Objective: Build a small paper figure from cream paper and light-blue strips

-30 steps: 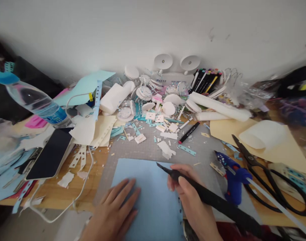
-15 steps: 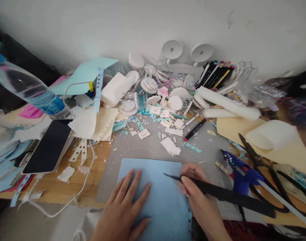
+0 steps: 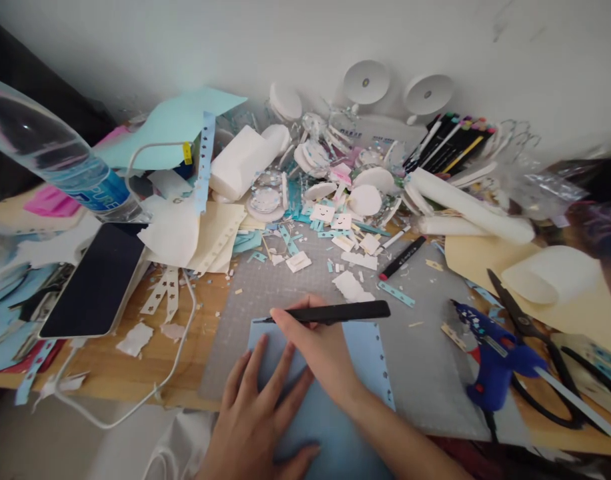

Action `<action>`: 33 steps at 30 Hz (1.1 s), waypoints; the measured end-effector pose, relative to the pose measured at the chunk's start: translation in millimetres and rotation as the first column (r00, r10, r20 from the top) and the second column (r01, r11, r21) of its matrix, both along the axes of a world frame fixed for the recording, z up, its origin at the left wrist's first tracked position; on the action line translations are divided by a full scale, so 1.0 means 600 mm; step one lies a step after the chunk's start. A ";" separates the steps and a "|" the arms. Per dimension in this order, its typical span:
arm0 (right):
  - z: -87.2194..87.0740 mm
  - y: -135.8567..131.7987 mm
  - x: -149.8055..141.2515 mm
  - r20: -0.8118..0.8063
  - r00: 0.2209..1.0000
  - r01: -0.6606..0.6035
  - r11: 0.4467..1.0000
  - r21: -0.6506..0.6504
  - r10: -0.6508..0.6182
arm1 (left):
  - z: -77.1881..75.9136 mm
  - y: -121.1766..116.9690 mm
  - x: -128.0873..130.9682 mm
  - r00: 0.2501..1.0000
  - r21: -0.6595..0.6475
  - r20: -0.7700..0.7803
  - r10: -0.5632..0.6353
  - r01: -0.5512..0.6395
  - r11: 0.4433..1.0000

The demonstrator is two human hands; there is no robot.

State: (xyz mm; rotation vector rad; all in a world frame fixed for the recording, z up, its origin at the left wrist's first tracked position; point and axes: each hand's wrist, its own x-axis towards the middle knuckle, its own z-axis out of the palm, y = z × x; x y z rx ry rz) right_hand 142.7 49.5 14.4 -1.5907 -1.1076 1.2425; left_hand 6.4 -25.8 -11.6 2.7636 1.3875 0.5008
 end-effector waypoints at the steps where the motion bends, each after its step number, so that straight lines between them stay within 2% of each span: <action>1: 0.000 0.002 -0.005 0.011 1.000 -0.011 0.999 -0.034 0.011 | -0.001 0.000 0.000 1.000 -0.007 -0.009 0.000 0.000 1.000; 3: 0.003 0.003 -0.011 0.062 0.998 -0.017 0.997 -0.069 0.022 | -0.003 0.001 0.001 1.000 -0.019 -0.026 0.000 0.000 1.000; 8: 0.016 0.002 -0.020 0.220 0.975 -0.032 0.999 -0.013 0.034 | -0.007 0.000 0.002 0.999 -0.028 -0.042 -0.011 0.010 1.000; 17: 0.013 0.001 -0.019 0.269 0.962 -0.049 0.999 -0.016 0.051 | -0.006 -0.002 0.004 1.000 -0.034 -0.022 0.010 -0.011 0.999; 25: 0.013 -0.003 -0.022 0.185 0.981 -0.055 0.998 -0.009 0.056 | -0.008 -0.002 0.003 1.000 -0.029 -0.020 -0.010 0.010 1.000; 33: 0.010 -0.005 -0.024 0.211 0.976 -0.062 0.997 0.046 0.051 | -0.004 0.001 0.004 1.000 -0.044 -0.015 -0.007 0.007 0.999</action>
